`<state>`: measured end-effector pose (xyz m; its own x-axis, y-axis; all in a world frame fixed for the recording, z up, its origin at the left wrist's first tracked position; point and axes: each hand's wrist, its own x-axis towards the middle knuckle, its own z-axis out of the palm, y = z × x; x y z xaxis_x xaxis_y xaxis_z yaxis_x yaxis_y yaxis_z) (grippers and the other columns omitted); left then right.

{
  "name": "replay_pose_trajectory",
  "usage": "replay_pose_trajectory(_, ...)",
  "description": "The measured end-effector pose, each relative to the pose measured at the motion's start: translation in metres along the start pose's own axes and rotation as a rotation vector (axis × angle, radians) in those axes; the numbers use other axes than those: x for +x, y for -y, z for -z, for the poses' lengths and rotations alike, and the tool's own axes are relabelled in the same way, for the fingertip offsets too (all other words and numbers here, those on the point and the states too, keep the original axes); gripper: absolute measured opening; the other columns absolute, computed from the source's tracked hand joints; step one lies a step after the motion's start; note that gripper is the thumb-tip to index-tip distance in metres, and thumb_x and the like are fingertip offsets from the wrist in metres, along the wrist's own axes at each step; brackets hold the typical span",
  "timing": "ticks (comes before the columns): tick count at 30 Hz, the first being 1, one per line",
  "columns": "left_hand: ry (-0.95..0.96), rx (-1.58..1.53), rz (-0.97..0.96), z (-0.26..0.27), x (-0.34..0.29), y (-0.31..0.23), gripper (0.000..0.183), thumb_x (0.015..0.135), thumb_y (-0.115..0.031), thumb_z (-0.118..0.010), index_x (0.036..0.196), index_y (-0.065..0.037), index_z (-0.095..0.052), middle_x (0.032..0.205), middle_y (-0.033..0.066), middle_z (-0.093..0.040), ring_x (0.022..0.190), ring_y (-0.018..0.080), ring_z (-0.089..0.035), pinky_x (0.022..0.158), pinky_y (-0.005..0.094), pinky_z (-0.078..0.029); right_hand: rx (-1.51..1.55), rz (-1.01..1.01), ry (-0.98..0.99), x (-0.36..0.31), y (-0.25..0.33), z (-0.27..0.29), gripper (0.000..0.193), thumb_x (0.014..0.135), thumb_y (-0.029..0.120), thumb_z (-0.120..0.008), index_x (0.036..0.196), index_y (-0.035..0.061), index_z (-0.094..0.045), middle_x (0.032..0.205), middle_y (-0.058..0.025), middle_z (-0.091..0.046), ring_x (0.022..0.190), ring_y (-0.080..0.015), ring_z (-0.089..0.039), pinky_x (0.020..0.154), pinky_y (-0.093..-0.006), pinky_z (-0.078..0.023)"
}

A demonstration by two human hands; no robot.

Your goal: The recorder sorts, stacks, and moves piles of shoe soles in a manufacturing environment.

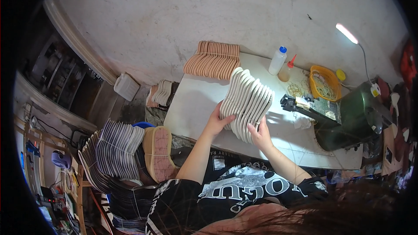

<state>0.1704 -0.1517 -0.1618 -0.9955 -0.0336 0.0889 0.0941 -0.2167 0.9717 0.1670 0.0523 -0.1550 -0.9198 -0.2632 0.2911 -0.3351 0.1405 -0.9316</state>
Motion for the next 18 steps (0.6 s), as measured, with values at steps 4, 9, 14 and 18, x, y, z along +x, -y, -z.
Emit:
replay_pose_trajectory(4, 0.041, 0.044, -0.124, 0.008, -0.015, -0.021, 0.079, 0.072, -0.015, -0.08, 0.135, 0.0, -0.034, 0.132, 0.0128, -0.048, 0.123, 0.0231, -0.045, 0.103, 0.0369, -0.036, -0.076, 0.004, 0.181, -0.002, 0.013, 0.006, 0.069, 0.079, 0.019, -0.068, 0.136, 0.005, -0.033, 0.137, -0.0195, -0.041, 0.131, -0.0364, -0.035, 0.108, -0.0419, -0.026)
replay_pose_trajectory(9, 0.086, 0.914, -0.598, 0.05, -0.018, -0.044, 0.071, 0.077, -0.009, -0.068, 0.139, -0.004, -0.034, 0.139, 0.0152, -0.043, 0.128, 0.0309, -0.04, 0.106, 0.0406, -0.033, -0.386, 0.433, 0.207, 0.037, 0.041, 0.005, 0.067, 0.076, 0.013, -0.066, 0.137, 0.0085, -0.036, 0.143, -0.0172, -0.036, 0.138, -0.036, -0.026, 0.112, -0.0477, -0.017)
replay_pose_trajectory(14, 0.024, 1.189, -0.084, 0.078, -0.045, -0.03, 0.054, 0.085, 0.003, -0.047, 0.138, -0.009, -0.042, 0.136, 0.0166, -0.046, 0.123, 0.0351, -0.044, 0.101, 0.0382, -0.037, -0.653, 0.135, 0.254, 0.025, -0.008, 0.018, 0.061, 0.083, -0.004, -0.048, 0.141, 0.0041, -0.031, 0.142, -0.0216, -0.036, 0.134, -0.0371, -0.033, 0.11, -0.0445, -0.026)
replay_pose_trajectory(18, -0.175, 0.475, 0.247, 0.046, -0.05, -0.027, 0.039, 0.092, -0.01, -0.048, 0.13, 0.001, -0.047, 0.116, 0.0216, -0.057, 0.112, 0.0319, -0.054, 0.095, 0.034, -0.042, -0.291, -0.163, 0.207, -0.017, -0.014, 0.025, 0.05, 0.09, 0.004, -0.051, 0.137, -0.0013, -0.036, 0.124, -0.025, -0.054, 0.117, -0.0376, -0.053, 0.098, -0.0389, -0.043)
